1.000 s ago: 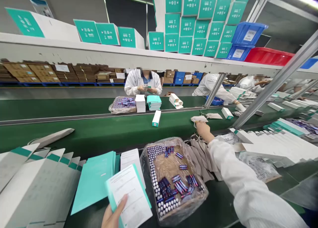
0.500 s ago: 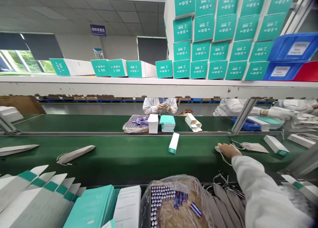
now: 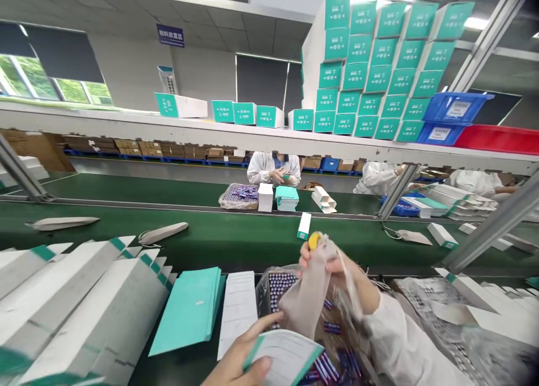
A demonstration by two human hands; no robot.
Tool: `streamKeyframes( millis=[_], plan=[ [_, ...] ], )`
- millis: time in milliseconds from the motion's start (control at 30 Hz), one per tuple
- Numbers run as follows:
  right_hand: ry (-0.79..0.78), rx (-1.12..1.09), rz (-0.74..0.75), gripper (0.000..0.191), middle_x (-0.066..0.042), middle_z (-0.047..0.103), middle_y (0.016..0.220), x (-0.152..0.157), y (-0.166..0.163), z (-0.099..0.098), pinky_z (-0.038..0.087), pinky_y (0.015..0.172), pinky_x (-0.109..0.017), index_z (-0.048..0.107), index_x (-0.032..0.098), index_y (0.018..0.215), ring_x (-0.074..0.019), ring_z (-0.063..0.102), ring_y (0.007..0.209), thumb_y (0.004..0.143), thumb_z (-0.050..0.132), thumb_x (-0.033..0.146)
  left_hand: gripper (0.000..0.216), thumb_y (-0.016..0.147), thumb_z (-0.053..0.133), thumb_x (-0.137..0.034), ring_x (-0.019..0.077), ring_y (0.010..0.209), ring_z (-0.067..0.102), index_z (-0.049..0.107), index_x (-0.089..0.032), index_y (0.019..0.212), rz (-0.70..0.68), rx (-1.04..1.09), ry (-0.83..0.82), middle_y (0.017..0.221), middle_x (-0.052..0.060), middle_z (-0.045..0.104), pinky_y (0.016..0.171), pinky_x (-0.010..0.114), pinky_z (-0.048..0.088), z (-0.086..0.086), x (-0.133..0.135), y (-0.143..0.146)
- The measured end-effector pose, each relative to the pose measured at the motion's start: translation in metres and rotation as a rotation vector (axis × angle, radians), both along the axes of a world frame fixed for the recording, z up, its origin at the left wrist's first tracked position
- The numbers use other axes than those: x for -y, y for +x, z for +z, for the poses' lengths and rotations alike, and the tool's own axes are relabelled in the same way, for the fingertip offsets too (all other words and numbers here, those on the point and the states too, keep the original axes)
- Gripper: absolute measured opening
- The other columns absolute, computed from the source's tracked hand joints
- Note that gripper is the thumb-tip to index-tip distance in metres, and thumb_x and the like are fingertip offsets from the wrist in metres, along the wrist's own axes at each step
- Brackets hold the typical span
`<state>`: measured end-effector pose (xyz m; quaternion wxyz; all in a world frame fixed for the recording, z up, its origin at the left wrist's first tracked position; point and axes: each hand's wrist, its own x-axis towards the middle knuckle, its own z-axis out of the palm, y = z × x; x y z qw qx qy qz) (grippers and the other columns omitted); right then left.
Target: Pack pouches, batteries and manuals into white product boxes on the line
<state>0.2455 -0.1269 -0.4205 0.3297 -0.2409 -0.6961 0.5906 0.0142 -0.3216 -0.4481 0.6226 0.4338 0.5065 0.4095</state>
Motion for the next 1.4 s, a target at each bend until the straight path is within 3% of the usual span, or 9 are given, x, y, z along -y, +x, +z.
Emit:
streamKeyframes(
  millis=[200,433,567,767,900,1000,1133,1233,1400],
  plan=[
    [-0.32,-0.305,0.33,0.05,-0.006,0.062,0.087,0.097,-0.054,0.003,0.056,0.083,-0.046,0.058,0.024,0.094,-0.0251,0.066,0.087,0.063,0.078,0.057,0.04,0.09,0.056,-0.056,0.0341,0.131,0.053,0.078,-0.029,0.111,-0.314,-0.097,0.32,0.14,0.008,0.06,0.115,0.04,0.034,0.006,0.018,0.01],
    [-0.594,-0.536,0.239,0.05,-0.006,0.063,0.103,0.144,-0.059,0.028,0.05,0.1,-0.041,0.064,0.022,0.104,-0.0226,0.061,0.106,0.062,0.086,0.037,0.044,0.092,0.054,-0.058,0.0324,0.124,0.052,0.072,-0.031,0.123,-0.485,-0.078,0.299,0.131,0.008,0.063,0.112,0.042,0.035,-0.036,0.037,0.013],
    [-0.709,-0.718,0.055,0.028,0.003,0.054,0.072,0.136,-0.055,0.036,0.055,0.08,-0.025,0.056,0.022,0.075,-0.0107,0.057,0.071,0.081,0.075,0.043,0.045,0.093,0.051,-0.058,0.0337,0.131,0.048,0.07,-0.033,0.125,-0.46,-0.104,0.267,0.143,0.007,0.055,0.115,0.045,0.031,-0.037,0.044,0.018],
    [-0.48,-0.457,-0.325,0.049,0.01,0.028,0.048,0.115,-0.063,0.015,0.034,0.04,-0.021,0.038,0.024,0.055,-0.0081,0.024,0.041,0.079,0.076,0.043,0.04,0.092,0.054,-0.056,0.0361,0.135,0.045,0.066,-0.042,0.127,-0.579,-0.136,0.295,0.146,0.002,0.055,0.118,0.049,0.026,-0.018,0.053,0.026],
    [-0.376,-0.401,-0.439,0.021,0.004,0.059,0.064,0.137,-0.073,-0.016,0.047,0.055,-0.027,0.062,0.023,0.079,-0.0148,0.051,0.056,0.078,0.076,0.038,0.048,0.091,0.054,-0.06,0.0366,0.138,0.041,0.066,-0.034,0.13,-0.325,-0.098,0.156,0.149,0.005,0.051,0.119,0.048,0.026,-0.042,0.054,0.019],
    [-0.214,-0.343,-0.501,0.03,-0.002,0.071,0.093,0.151,-0.069,-0.037,0.051,0.078,-0.029,0.067,0.023,0.097,-0.02,0.062,0.083,0.073,0.081,0.035,0.053,0.09,0.057,-0.058,0.0354,0.136,0.043,0.063,-0.03,0.134,-0.206,-0.051,0.077,0.15,0.008,0.048,0.115,0.046,0.033,-0.066,0.052,0.014],
    [0.063,-0.111,-0.429,0.04,-0.009,0.073,0.104,0.155,-0.055,-0.051,0.047,0.096,-0.037,0.071,0.022,0.107,-0.0265,0.065,0.1,0.092,0.057,0.056,0.052,0.091,0.056,-0.056,0.0328,0.129,0.051,0.063,-0.027,0.134,-0.156,-0.006,0.102,0.142,0.01,0.056,0.11,0.043,0.04,-0.073,0.046,0.014],
    [0.048,-0.055,-0.281,0.06,-0.011,0.074,0.101,0.154,-0.047,-0.051,0.048,0.096,-0.041,0.074,0.021,0.104,-0.0291,0.065,0.101,0.091,0.043,0.071,0.051,0.092,0.055,-0.055,0.0319,0.131,0.049,0.062,-0.028,0.135,-0.157,-0.069,0.141,0.142,0.009,0.057,0.114,0.044,0.035,-0.065,0.044,0.014],
    [-0.183,0.093,-0.201,0.061,-0.008,0.075,0.088,0.148,-0.052,-0.052,0.056,0.083,-0.042,0.075,0.015,0.094,-0.0307,0.069,0.088,0.062,0.081,0.067,0.047,0.093,0.054,-0.055,0.0336,0.142,0.039,0.063,-0.031,0.133,-0.211,-0.205,0.144,0.151,0.007,0.049,0.12,0.049,0.025,-0.059,0.043,0.015]
  ],
)
